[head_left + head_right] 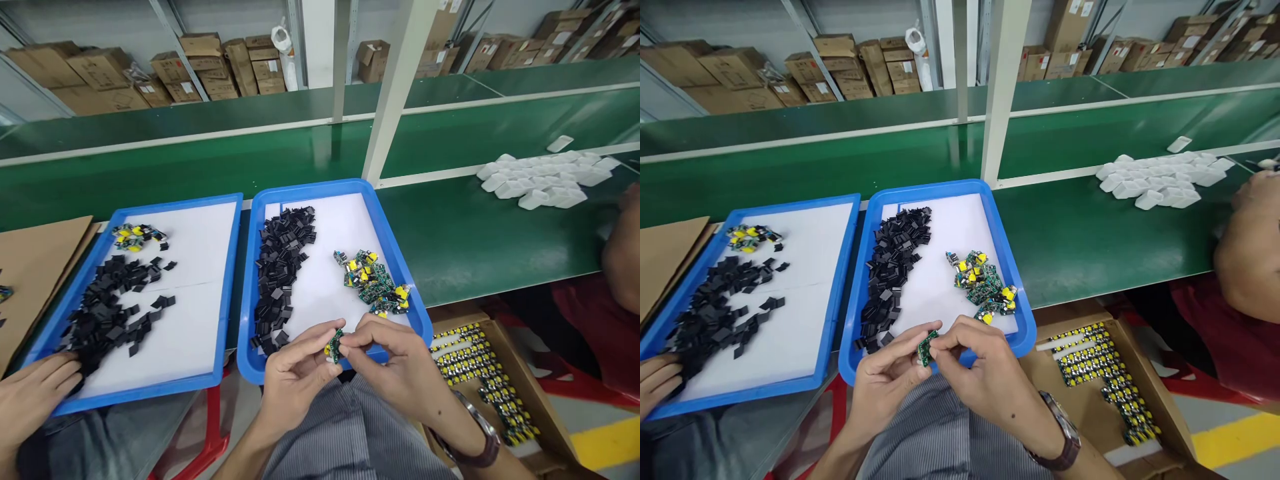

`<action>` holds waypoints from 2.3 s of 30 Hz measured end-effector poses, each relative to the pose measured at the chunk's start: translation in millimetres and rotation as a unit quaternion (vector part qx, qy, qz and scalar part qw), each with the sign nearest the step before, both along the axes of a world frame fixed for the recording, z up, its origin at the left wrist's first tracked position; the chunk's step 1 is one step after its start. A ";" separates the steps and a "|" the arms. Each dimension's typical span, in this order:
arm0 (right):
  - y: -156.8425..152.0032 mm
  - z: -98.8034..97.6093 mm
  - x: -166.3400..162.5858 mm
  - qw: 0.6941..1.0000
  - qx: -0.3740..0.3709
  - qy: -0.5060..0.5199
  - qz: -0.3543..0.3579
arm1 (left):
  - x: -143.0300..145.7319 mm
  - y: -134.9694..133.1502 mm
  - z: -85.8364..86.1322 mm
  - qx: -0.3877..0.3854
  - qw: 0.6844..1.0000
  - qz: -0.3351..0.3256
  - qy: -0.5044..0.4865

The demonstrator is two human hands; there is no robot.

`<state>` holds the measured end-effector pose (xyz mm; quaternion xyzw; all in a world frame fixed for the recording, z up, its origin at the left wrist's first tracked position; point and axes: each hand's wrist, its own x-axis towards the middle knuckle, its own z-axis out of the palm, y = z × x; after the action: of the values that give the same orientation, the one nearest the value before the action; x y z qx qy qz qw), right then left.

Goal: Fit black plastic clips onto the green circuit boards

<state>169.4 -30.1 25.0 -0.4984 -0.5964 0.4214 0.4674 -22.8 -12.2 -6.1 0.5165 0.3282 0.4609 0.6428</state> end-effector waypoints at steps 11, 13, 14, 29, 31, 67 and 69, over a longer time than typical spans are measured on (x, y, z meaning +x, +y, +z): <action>6.4 -3.7 5.5 0.998 0.042 -0.027 0.030 | 2.3 -0.3 -4.7 0.024 0.999 0.012 0.019; 6.8 -7.3 4.6 0.999 0.038 -0.026 0.015 | 1.5 -1.0 -5.2 0.031 0.999 0.011 0.033; 6.8 -8.5 4.5 0.999 0.040 -0.024 0.013 | 1.5 -1.5 -4.9 0.033 0.999 0.011 0.037; 15.0 -17.7 23.1 0.961 -0.177 0.193 0.089 | 2.8 -2.2 -3.1 0.181 0.963 0.019 0.198; 14.0 -19.2 26.7 0.947 -0.203 0.228 0.094 | 3.0 -2.2 -0.2 0.214 0.954 0.030 0.208; 18.1 -34.4 5.9 0.885 -0.306 0.327 0.127 | -10.0 5.4 -2.7 0.148 0.984 -0.056 0.087; 19.4 -35.2 7.5 0.884 -0.303 0.329 0.132 | -11.1 5.7 -1.6 0.157 0.981 -0.054 0.098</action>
<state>176.9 -10.7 -10.2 -0.3652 -0.3113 0.7793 0.4031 -34.0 -6.6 -7.7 0.6705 0.2846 0.4183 0.5427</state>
